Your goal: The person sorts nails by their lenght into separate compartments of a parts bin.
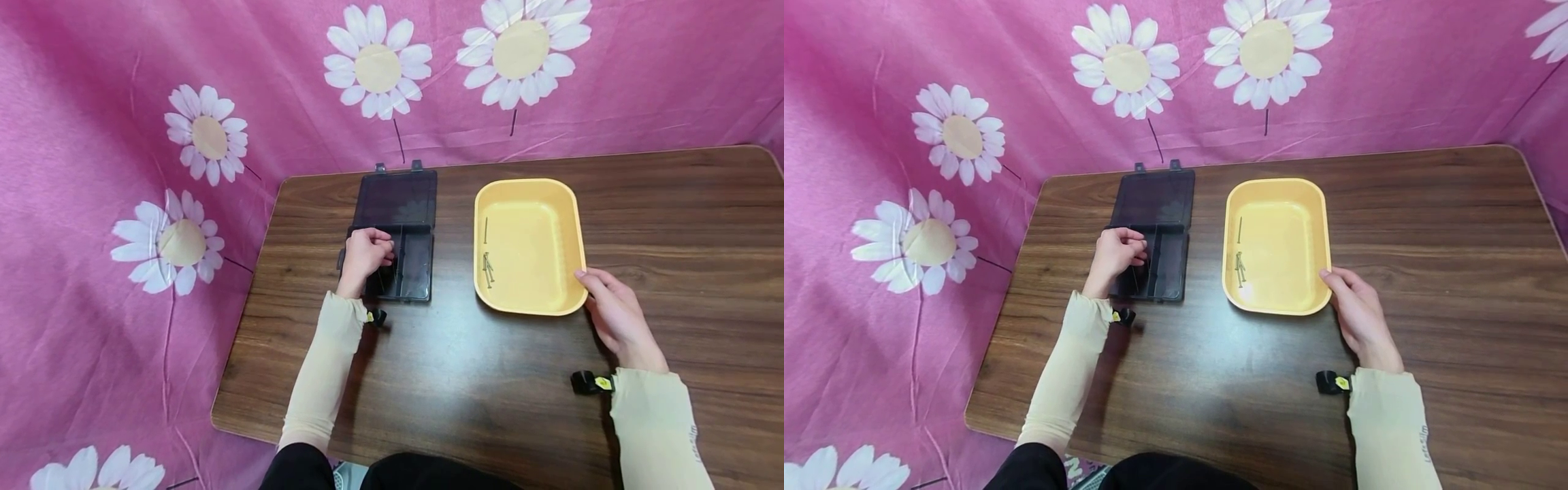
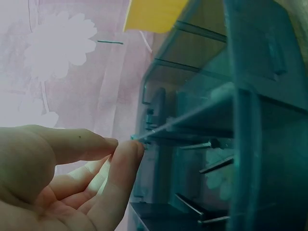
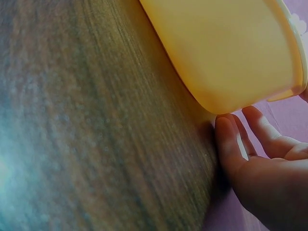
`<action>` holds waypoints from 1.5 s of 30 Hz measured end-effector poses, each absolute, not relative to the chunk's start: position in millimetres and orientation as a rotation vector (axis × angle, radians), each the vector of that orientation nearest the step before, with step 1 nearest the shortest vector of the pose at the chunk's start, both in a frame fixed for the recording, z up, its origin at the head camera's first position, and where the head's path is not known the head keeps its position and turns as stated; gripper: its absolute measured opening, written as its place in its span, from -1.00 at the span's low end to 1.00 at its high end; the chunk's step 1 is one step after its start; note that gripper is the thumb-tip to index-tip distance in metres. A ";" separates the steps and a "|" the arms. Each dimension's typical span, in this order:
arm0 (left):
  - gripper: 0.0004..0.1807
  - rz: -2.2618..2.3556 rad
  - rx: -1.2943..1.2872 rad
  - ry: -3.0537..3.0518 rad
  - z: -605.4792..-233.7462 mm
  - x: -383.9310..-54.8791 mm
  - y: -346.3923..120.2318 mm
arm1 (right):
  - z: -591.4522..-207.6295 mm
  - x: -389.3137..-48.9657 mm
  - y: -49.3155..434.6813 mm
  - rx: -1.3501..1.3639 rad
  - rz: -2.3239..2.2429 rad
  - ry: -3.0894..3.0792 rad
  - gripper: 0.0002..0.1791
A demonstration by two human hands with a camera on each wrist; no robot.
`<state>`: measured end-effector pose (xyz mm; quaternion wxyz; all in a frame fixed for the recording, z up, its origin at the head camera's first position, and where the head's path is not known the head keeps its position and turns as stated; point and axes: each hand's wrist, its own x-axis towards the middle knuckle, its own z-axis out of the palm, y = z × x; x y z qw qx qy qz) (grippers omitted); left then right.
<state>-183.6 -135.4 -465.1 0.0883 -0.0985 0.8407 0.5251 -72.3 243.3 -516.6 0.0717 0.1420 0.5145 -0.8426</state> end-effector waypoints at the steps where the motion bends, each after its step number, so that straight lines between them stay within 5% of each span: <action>1: -0.80 1.563 -0.286 2.504 -463.7 -184.1 -133.9 | -516.4 -72.1 243.7 0.427 -2.532 1.550 -0.85; 29: -0.83 1.509 0.258 2.399 -404.4 -186.7 -21.0 | -514.4 -68.0 250.4 0.443 -2.516 1.595 -0.84; 41: -0.58 0.593 0.524 2.596 -415.3 -190.6 41.7 | -512.9 -69.7 247.7 0.443 -2.485 1.641 -0.87; 45: -0.75 0.529 0.554 2.587 -422.8 -190.7 53.7 | -514.1 -69.2 247.8 0.432 -2.492 1.636 -0.87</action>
